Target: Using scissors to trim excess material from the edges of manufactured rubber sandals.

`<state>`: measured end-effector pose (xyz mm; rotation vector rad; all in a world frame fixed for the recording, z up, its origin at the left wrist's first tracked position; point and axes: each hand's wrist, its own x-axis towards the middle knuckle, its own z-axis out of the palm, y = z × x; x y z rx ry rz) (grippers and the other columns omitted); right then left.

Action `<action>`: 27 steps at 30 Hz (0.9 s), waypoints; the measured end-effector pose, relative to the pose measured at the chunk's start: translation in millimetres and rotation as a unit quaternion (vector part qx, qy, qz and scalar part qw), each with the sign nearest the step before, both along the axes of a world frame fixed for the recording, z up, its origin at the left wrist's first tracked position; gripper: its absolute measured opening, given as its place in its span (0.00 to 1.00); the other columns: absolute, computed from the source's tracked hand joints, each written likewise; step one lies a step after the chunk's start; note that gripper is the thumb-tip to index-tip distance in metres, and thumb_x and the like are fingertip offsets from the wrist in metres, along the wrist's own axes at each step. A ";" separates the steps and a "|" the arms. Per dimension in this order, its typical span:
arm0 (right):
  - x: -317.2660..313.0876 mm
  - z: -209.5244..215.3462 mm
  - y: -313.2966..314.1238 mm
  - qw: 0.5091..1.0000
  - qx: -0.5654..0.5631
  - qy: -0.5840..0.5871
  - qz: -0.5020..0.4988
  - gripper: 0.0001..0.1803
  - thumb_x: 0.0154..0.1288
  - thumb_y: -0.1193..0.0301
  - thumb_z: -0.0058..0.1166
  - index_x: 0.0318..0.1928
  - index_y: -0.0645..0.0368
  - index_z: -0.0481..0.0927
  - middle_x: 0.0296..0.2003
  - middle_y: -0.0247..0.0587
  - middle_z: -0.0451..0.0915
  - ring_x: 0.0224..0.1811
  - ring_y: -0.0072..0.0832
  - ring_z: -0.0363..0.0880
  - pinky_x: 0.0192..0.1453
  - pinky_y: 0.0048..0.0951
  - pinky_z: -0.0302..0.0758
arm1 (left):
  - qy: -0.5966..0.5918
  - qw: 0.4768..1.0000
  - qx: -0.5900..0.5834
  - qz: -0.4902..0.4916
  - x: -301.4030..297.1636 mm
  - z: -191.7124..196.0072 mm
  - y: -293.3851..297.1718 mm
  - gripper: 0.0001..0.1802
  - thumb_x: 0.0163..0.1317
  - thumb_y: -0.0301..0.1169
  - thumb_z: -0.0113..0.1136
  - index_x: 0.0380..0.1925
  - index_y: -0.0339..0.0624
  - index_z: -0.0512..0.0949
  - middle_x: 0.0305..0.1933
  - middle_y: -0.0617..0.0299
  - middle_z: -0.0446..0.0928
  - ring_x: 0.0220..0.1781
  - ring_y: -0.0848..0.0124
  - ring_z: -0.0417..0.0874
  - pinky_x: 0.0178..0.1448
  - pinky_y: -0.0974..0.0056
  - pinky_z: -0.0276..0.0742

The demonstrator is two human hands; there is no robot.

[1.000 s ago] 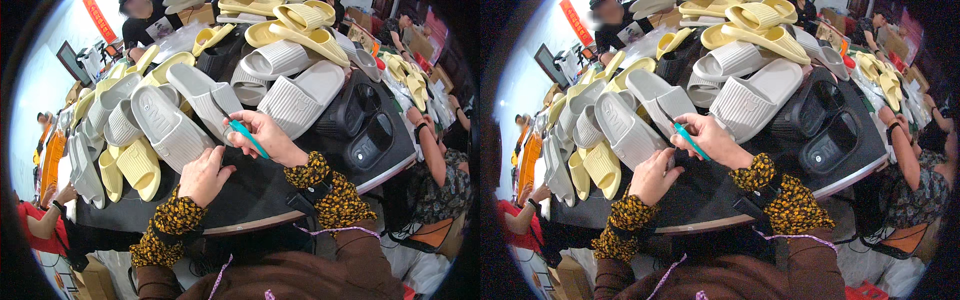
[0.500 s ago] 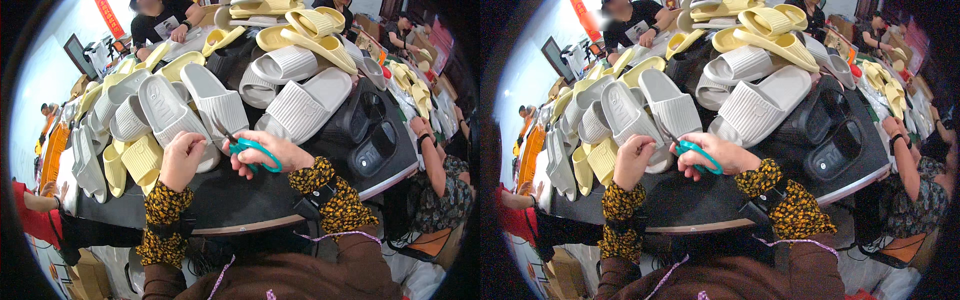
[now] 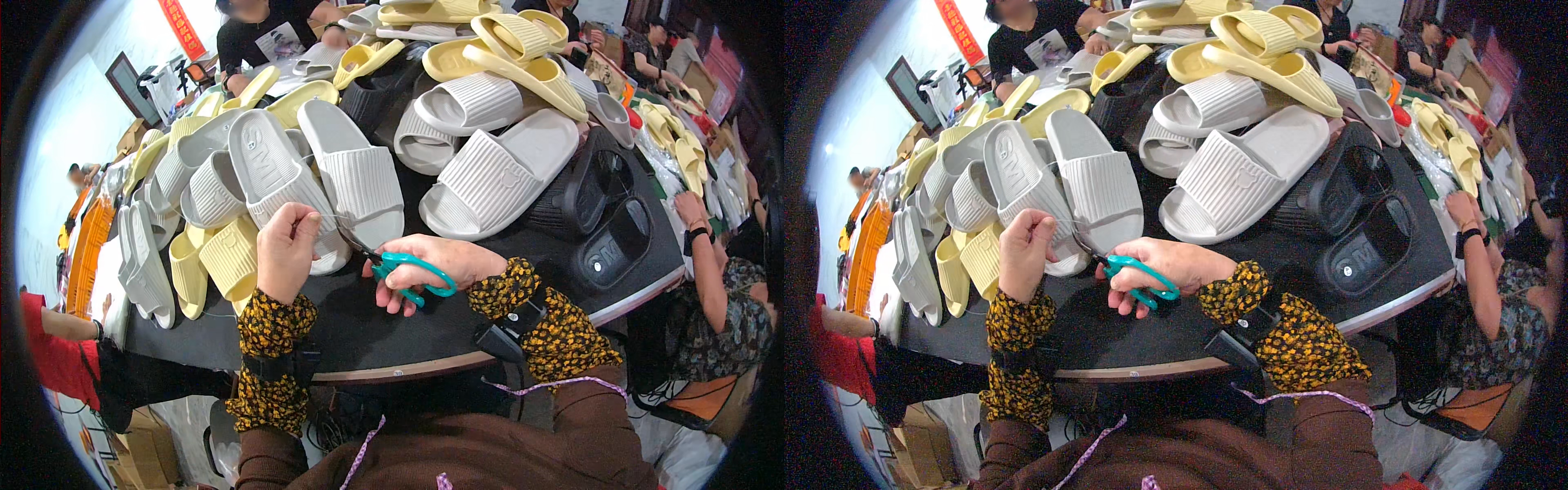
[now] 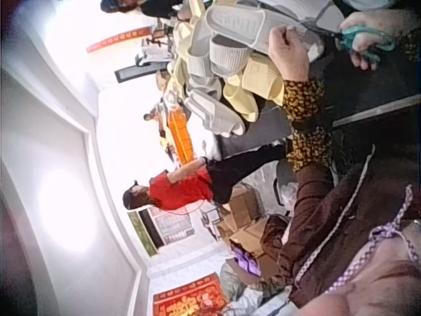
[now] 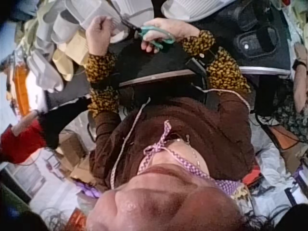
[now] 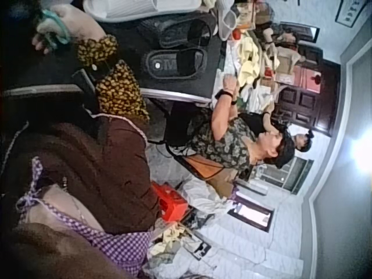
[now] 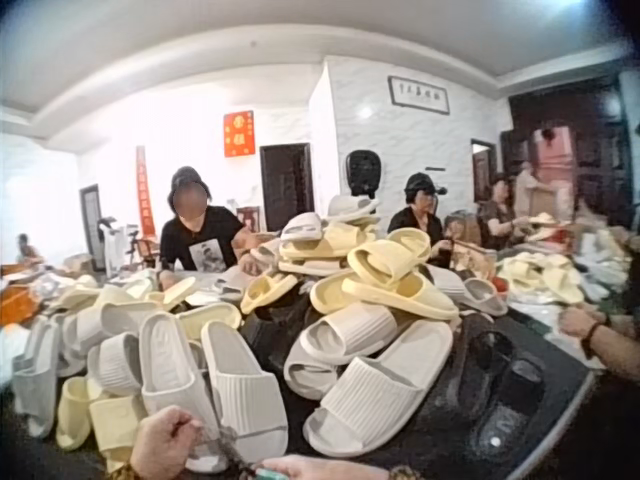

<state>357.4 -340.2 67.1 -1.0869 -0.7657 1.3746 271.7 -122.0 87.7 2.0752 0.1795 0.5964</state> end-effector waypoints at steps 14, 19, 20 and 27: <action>0.9 -6.8 0.6 1.000 0.012 0.021 -0.012 0.25 0.65 0.66 0.52 0.56 0.67 0.63 0.39 0.48 0.78 0.37 0.28 0.81 0.39 0.27 0.81 | -0.011 0.998 -0.044 -0.048 -1.6 0.2 1.3 0.08 0.65 0.28 0.53 0.31 0.34 0.74 0.23 0.68 0.71 0.20 0.82 0.71 0.22 0.75 0.70; 0.4 -5.2 2.0 1.000 0.009 0.017 -0.025 0.25 0.64 0.67 0.52 0.56 0.68 0.64 0.38 0.47 0.78 0.36 0.27 0.81 0.36 0.26 0.81 | -0.006 0.996 -0.068 -0.062 -2.0 0.9 1.0 0.07 0.66 0.28 0.52 0.31 0.34 0.74 0.23 0.69 0.70 0.20 0.83 0.69 0.23 0.75 0.70; 0.0 -4.0 1.8 0.999 0.006 0.011 -0.031 0.24 0.64 0.67 0.52 0.55 0.69 0.64 0.37 0.46 0.78 0.34 0.26 0.80 0.34 0.24 0.80 | -0.001 0.996 -0.060 -0.065 -1.6 1.3 1.1 0.07 0.66 0.28 0.51 0.32 0.34 0.73 0.23 0.69 0.69 0.20 0.83 0.69 0.23 0.75 0.71; -4.0 4.0 1.9 0.997 -0.003 -0.019 -0.069 0.17 0.64 0.67 0.51 0.49 0.65 0.69 0.26 0.36 0.76 0.21 0.19 0.76 0.20 0.19 0.74 | 0.002 0.997 -0.055 -0.058 -3.4 -1.0 3.0 0.07 0.65 0.27 0.52 0.30 0.34 0.73 0.22 0.68 0.70 0.19 0.82 0.70 0.23 0.75 0.69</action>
